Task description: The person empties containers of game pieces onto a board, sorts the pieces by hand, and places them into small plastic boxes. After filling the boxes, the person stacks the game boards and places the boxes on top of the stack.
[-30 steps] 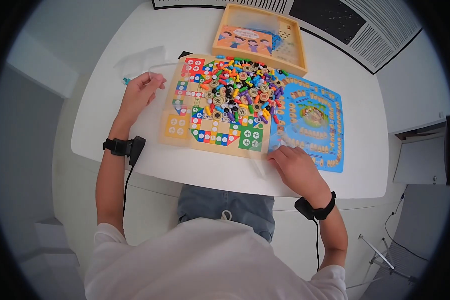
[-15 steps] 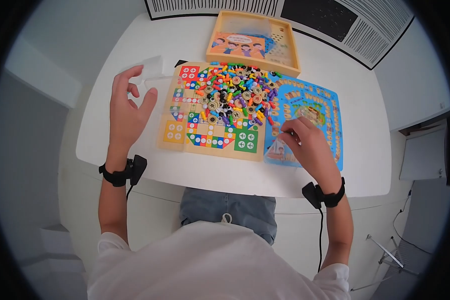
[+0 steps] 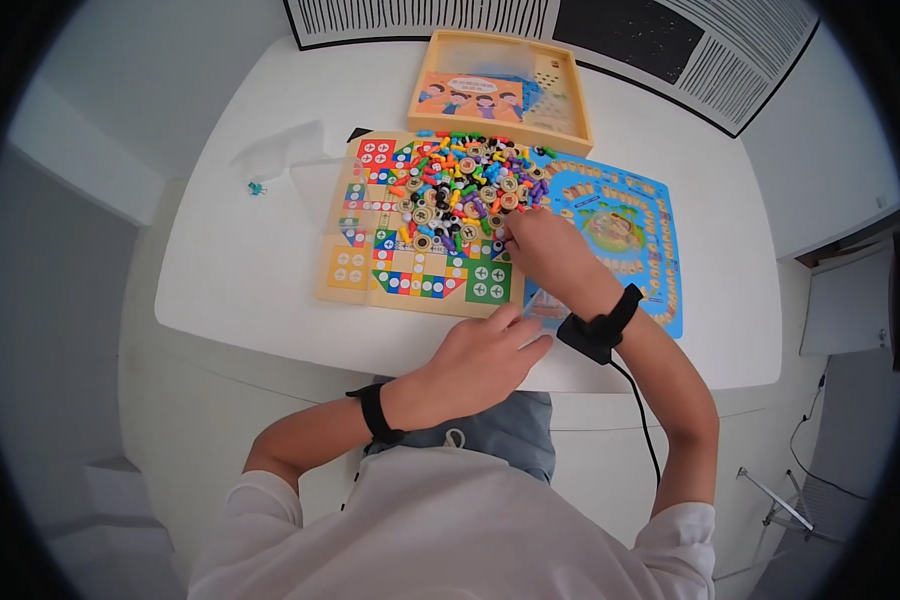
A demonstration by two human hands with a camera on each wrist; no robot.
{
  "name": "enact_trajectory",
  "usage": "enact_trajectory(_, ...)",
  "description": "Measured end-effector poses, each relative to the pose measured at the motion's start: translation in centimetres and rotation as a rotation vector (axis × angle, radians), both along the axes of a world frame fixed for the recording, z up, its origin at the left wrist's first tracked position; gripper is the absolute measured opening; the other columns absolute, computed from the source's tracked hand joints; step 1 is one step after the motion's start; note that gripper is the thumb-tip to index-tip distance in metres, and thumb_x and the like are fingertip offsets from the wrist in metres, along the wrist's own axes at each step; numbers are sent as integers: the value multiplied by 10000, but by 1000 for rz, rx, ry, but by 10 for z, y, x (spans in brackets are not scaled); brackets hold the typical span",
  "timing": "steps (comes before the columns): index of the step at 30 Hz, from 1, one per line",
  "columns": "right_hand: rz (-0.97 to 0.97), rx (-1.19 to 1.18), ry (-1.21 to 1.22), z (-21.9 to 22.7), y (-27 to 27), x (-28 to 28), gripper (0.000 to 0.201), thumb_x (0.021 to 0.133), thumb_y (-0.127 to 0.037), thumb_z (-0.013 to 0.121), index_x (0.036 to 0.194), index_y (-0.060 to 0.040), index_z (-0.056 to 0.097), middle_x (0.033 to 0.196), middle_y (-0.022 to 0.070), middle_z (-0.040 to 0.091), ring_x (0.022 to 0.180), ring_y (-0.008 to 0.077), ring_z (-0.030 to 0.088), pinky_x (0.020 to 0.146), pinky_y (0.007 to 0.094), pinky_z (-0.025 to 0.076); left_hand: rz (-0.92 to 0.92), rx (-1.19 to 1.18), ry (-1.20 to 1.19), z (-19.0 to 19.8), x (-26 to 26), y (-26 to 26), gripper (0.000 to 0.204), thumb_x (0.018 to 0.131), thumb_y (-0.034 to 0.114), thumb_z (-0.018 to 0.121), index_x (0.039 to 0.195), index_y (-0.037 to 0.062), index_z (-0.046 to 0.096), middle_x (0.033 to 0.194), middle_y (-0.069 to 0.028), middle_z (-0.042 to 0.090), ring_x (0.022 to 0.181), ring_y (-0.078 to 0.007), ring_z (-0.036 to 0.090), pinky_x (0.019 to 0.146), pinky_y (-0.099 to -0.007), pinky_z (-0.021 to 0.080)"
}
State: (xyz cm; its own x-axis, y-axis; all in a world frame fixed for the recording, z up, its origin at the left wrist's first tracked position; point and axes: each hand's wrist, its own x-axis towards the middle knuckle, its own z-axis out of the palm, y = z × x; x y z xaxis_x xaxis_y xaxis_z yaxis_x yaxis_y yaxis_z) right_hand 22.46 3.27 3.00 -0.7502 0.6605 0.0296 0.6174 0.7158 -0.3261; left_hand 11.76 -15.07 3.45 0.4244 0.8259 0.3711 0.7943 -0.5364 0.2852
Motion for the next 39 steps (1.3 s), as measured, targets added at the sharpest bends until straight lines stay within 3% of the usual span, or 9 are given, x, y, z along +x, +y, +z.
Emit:
enact_trajectory(5, 70, 18, -49, 14, -1, 0, 119, 867, -75, 685, 921, 26, 719, 873, 233, 722, 846, 434, 709, 766, 521, 566, -9, 14, 26, -16, 4, 6, 325, 772, 77, 721, 1095, 109, 725, 1074, 9, 636, 1033, -198, 579, 664, -296, 554)
enact_trajectory(10, -59, -91, 257, 60, -22, 37, 160, 868, -57, 700, 963, 71, 700, 864, 218, 729, 768, 391, 711, 726, 445, 568, 40, -11, 3, -22, 12, 11, 292, 776, 45, 706, 1066, 82, 708, 1073, -11, 638, 1015, -206, 603, 673, -299, 565)
enact_trajectory(14, -155, -212, 200, 69, -48, 76, 159, 873, -49, 721, 974, 72, 701, 851, 206, 727, 727, 351, 704, 710, 397, 564, 65, 5, -117, -28, 17, 16, 275, 818, 32, 704, 1091, 49, 726, 1083, -45, 642, 999, -221, 630, 715, -327, 586)
enact_trajectory(16, -179, -307, 79, 65, -54, 86, 174, 910, -97, 726, 970, 66, 710, 895, 246, 726, 829, 418, 706, 745, 458, 562, 69, 3, -138, -32, 19, 17, 268, 831, 34, 707, 1098, 42, 734, 1089, -54, 645, 1000, -223, 636, 727, -334, 590)
enact_trajectory(17, -169, -254, 86, 56, -53, 90, 149, 874, -40, 746, 968, 63, 693, 863, 201, 721, 730, 315, 698, 690, 380, 556, 74, 1, -142, -33, 19, 17, 266, 836, 38, 713, 1100, 41, 742, 1091, -57, 647, 995, -224, 639, 732, -335, 590)
enact_trajectory(24, -153, 8, 246, 48, -15, 63, 170, 875, -63, 749, 995, 28, 671, 940, 181, 712, 790, 333, 699, 712, 417, 568, 81, 26, -150, -32, 20, 18, 267, 834, 38, 718, 1099, 29, 749, 1091, -62, 650, 984, -227, 647, 743, -338, 590)
enact_trajectory(26, -106, 54, 258, 40, -5, 45, 134, 875, -102, 699, 944, 3, 652, 931, 208, 718, 849, 428, 714, 735, 489, 578, 84, 22, -145, -35, 22, 22, 273, 835, 31, 712, 1106, 28, 748, 1094, -61, 650, 986, -225, 649, 744, -341, 591)
enact_trajectory(32, -116, 74, -67, 8, 8, 13, 163, 842, -118, 650, 955, -2, 660, 875, 225, 727, 810, 432, 726, 690, 540, 592, 172, 23, -160, -18, 21, 24, 234, 870, 69, 735, 1102, 42, 741, 1088, -54, 653, 1006, -230, 662, 746, -360, 593)
enact_trajectory(39, -144, -30, 136, 20, 13, 31, 175, 823, -145, 720, 936, -12, 707, 853, 215, 731, 782, 414, 720, 721, 512, 587, 360, 38, -256, -7, -28, 47, 168, 916, 138, 742, 1069, 70, 736, 1046, -82, 670, 944, -295, 690, 757, -419, 582)
